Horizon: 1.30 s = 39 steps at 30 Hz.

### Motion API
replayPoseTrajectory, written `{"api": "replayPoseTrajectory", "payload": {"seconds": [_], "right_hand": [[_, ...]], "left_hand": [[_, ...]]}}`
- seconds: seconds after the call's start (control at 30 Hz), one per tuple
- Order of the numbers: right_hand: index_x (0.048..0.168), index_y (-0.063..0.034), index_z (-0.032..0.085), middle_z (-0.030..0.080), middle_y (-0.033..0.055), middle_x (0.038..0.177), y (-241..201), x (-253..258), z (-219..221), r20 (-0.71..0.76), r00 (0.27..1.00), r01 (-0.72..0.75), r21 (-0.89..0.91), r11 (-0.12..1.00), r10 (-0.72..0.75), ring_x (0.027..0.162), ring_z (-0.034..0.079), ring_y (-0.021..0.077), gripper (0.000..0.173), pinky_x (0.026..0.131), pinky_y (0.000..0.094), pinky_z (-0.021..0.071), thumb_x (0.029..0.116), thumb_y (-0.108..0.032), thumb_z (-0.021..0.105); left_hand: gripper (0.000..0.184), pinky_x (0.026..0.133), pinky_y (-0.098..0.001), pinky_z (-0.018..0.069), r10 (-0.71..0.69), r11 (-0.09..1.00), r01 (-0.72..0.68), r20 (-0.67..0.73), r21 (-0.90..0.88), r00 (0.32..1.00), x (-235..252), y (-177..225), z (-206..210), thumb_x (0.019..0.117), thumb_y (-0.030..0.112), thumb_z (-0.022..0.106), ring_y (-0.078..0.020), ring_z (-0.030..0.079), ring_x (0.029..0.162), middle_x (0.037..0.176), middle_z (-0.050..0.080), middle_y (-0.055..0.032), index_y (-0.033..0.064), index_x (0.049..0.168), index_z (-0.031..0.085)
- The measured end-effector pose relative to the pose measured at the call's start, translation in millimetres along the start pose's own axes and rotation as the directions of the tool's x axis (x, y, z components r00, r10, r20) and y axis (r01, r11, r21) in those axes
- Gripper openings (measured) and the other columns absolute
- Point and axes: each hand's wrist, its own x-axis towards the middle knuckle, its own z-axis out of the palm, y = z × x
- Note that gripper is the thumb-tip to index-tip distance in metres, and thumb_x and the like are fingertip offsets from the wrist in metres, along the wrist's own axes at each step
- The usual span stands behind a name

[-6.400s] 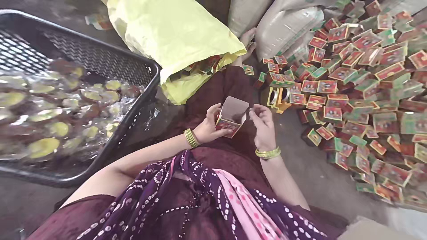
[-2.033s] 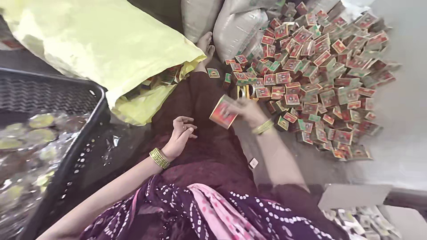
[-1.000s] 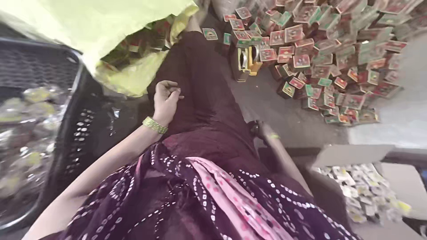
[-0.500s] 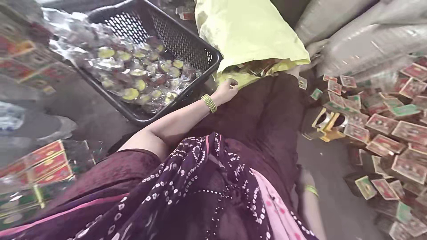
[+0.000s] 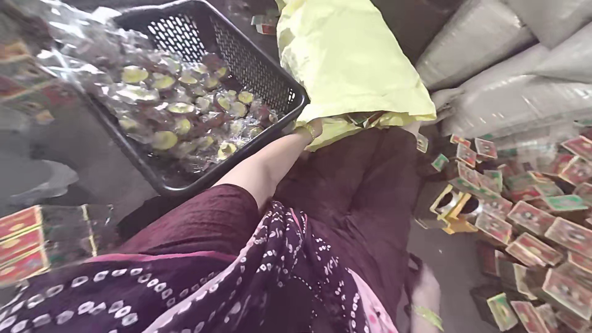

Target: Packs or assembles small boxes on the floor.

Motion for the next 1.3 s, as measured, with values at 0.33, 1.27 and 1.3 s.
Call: {"api": "replayPoseTrajectory", "payload": {"seconds": [0.33, 1.27, 1.3], "right_hand": [[0.147, 0.0151, 0.033, 0.043, 0.0343, 0.149, -147.9, 18.1, -35.1, -0.36, 0.677, 0.736, 0.354, 0.577, -0.642, 0.132, 0.055, 0.026, 0.087, 0.105, 0.0314, 0.0512, 0.0835, -0.022, 0.079], [0.122, 0.0037, 0.061, 0.073, 0.0005, 0.107, -187.7, -37.1, -7.7, -0.232, 0.655, 0.652, 0.654, 0.383, -0.719, 0.097, 0.071, 0.0014, 0.054, 0.087, 0.0214, 0.0612, 0.0748, -0.009, 0.083], [0.122, 0.0035, 0.061, 0.074, 0.0, 0.107, -187.5, -37.8, -8.2, -0.233, 0.658, 0.652, 0.652, 0.387, -0.717, 0.097, 0.071, 0.001, 0.053, 0.087, 0.021, 0.0611, 0.075, -0.009, 0.083]], "left_hand": [[0.022, 0.098, -0.0404, 0.0533, 0.724, 0.586, -0.802, -0.522, 0.119, 0.451, -71.1, -9.4, 60.4, 0.096, 0.008, 0.059, -0.0228, 0.068, 0.108, 0.108, 0.073, -0.0108, 0.0061, 0.109, 0.077], [0.069, 0.09, -0.0715, 0.0492, -0.466, 0.856, 0.508, -0.574, -0.098, 0.674, -161.9, -358.3, -83.2, 0.0805, 0.022, 0.081, -0.0557, 0.057, 0.118, 0.134, 0.054, -0.0351, 0.0075, 0.142, 0.055], [0.066, 0.089, -0.0717, 0.0502, -0.423, 0.878, 0.473, -0.587, -0.077, 0.69, -160.2, -364.8, -80.7, 0.0801, 0.022, 0.081, -0.0563, 0.056, 0.118, 0.139, 0.049, -0.0353, 0.0113, 0.141, 0.058]]}}
